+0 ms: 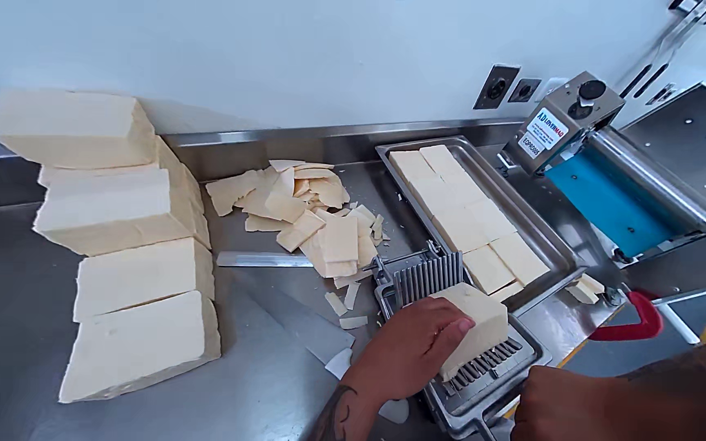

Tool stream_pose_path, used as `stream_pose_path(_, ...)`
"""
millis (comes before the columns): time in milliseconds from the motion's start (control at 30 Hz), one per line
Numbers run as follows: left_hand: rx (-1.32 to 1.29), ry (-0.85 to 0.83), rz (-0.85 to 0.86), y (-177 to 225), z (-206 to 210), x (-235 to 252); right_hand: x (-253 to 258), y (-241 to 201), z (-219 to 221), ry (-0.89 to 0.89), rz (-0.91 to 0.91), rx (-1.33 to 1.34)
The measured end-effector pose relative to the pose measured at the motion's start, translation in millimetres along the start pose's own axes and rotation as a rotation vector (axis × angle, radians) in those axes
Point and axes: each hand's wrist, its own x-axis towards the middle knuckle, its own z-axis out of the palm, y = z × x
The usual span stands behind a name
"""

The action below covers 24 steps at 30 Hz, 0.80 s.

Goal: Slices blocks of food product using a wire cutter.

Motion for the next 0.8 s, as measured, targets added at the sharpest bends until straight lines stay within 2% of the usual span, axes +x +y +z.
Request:
stream_pose_path(33, -0.005, 0.000, 0.003, 1, 0, 1, 2, -3, -3, -0.069, 0.039, 0.018)
stream_pose_path(67, -0.012, 0.003, 0.005, 1, 0, 1, 2, -2, 1, -0.052, 0.028, 0.024)
stream_pose_path(133, -0.026, 0.008, 0.015, -1, 0, 2, 2, 9, 22, 0.176, -0.091, -0.031)
stream_pose_path(200, -0.039, 0.012, 0.041, -5, -1, 1, 4, 15, 31, 0.272, -0.132, -0.051)
stream_pose_path(500, -0.148, 0.064, 0.026, -10, -2, 1, 12, 13, 39, 0.191, -0.088, 0.045)
stream_pose_path(800, -0.029, 0.080, -0.055, 0, -1, 5, 26, 14, 50, 0.131, -0.045, 0.050)
